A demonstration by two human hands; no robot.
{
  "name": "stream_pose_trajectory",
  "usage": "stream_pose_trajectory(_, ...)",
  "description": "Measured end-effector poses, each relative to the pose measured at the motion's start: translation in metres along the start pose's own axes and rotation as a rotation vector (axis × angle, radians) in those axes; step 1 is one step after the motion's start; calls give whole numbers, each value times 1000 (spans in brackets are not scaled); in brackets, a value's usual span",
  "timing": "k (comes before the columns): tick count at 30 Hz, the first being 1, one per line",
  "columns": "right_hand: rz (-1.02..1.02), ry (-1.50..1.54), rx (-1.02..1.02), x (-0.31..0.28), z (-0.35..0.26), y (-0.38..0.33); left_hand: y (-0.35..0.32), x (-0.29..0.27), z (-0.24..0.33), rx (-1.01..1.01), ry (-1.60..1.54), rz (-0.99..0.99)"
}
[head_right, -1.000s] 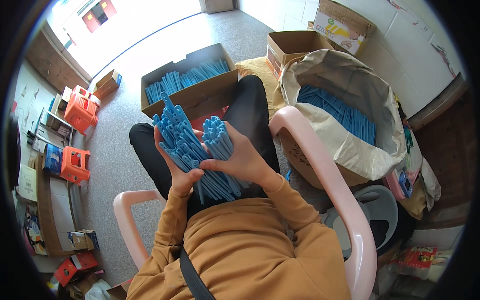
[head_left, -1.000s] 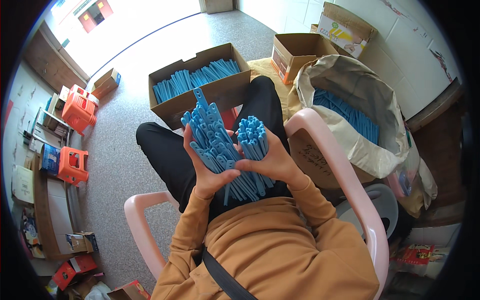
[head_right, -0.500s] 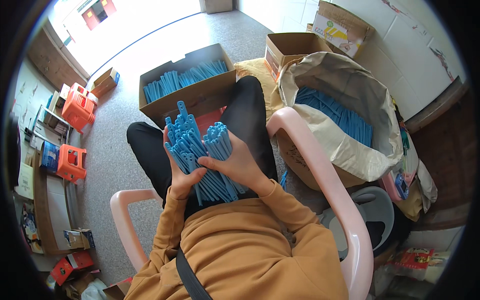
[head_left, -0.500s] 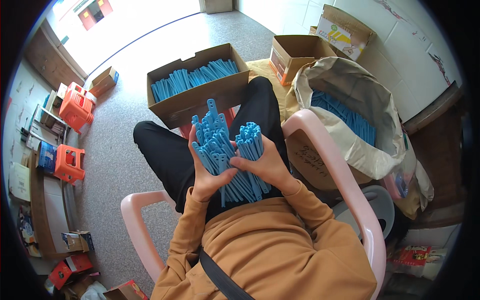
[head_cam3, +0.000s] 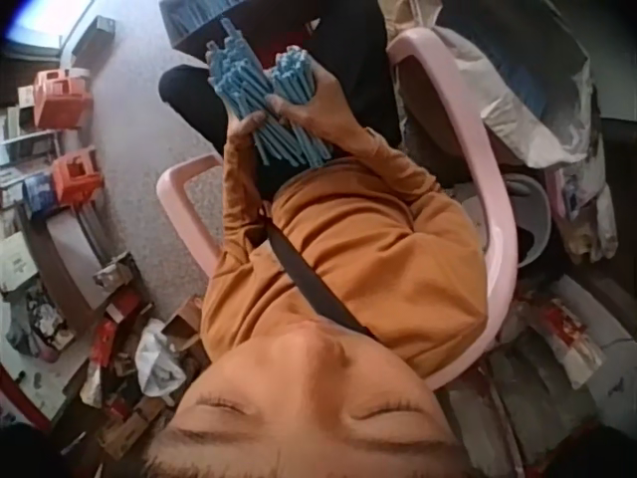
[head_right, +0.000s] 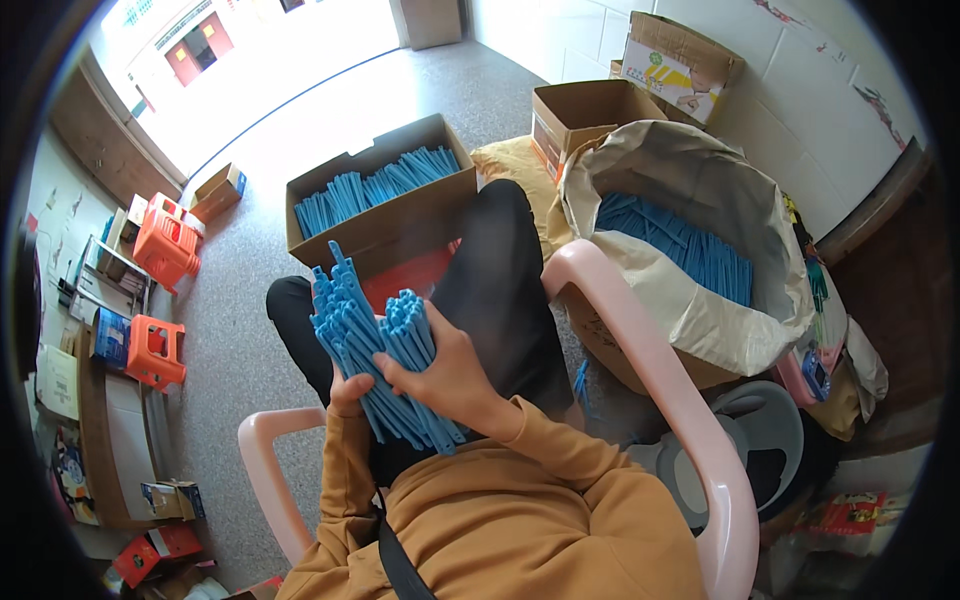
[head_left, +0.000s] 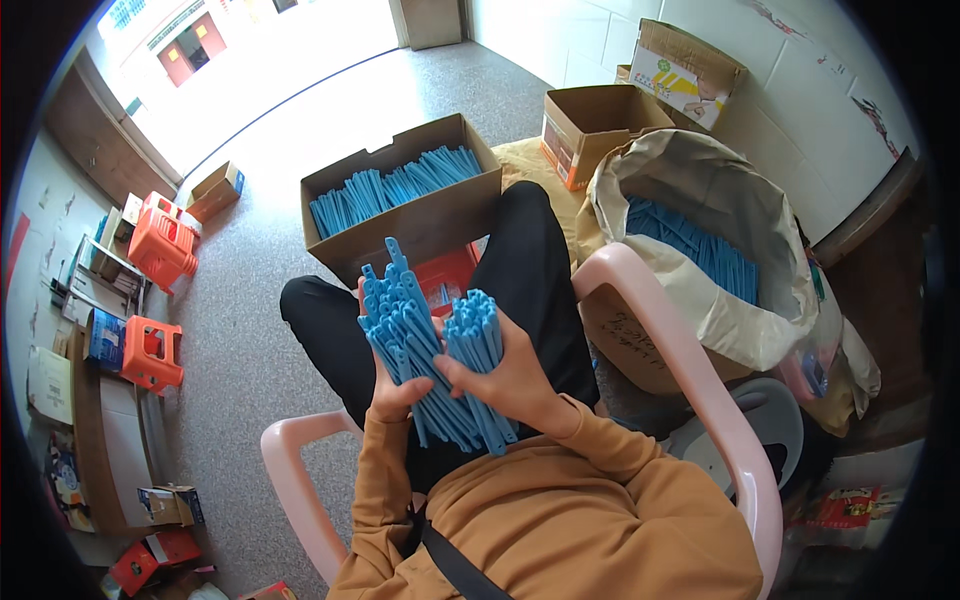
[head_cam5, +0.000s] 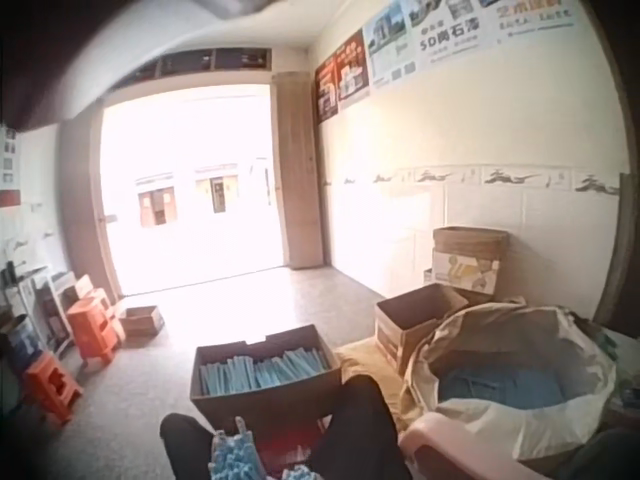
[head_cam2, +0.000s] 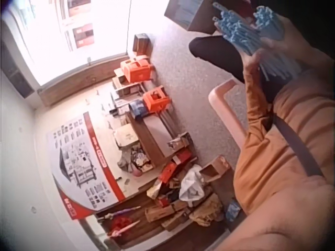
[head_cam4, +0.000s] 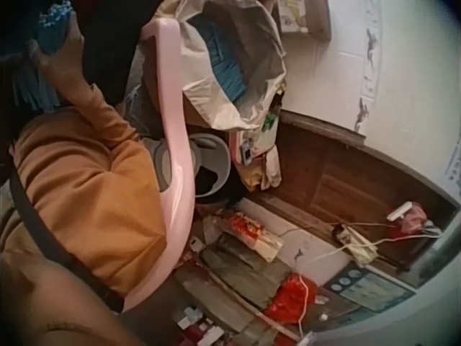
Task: The person gathers blue plastic components from a large bag and a cardboard box, then sorts and bundles them by hand. They repeatedly align the pieces into groups before placing the completed bundles into a separate box.
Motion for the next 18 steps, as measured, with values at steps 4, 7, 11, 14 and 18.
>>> stream_pose_trajectory(4,-72,36,153,-7,7,-11,-11,1,-9,17,31,-35)
stream_pose_trajectory(7,-223,-5,-99,-8,0,-8,-13,11,-8,3,6,-55)
stream_pose_trajectory(11,-289,-44,-264,-11,-16,-1,-22,10,-9,15,82,-26)
stream_pose_trajectory(14,-437,-189,-368,-9,-24,-2,-21,20,-6,65,91,-93)
stream_pose_trajectory(18,-420,-218,-351,-17,-24,-1,-17,31,-6,131,121,-194)
Point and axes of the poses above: each hand's wrist, its own y-axis towards the middle knuckle, its own x-axis out of the palm, z = x × y, the point moved 6 cm from there along y, towards the middle knuckle, and after that the axes turned 12 degrees about -x, right-handed, at the moved point
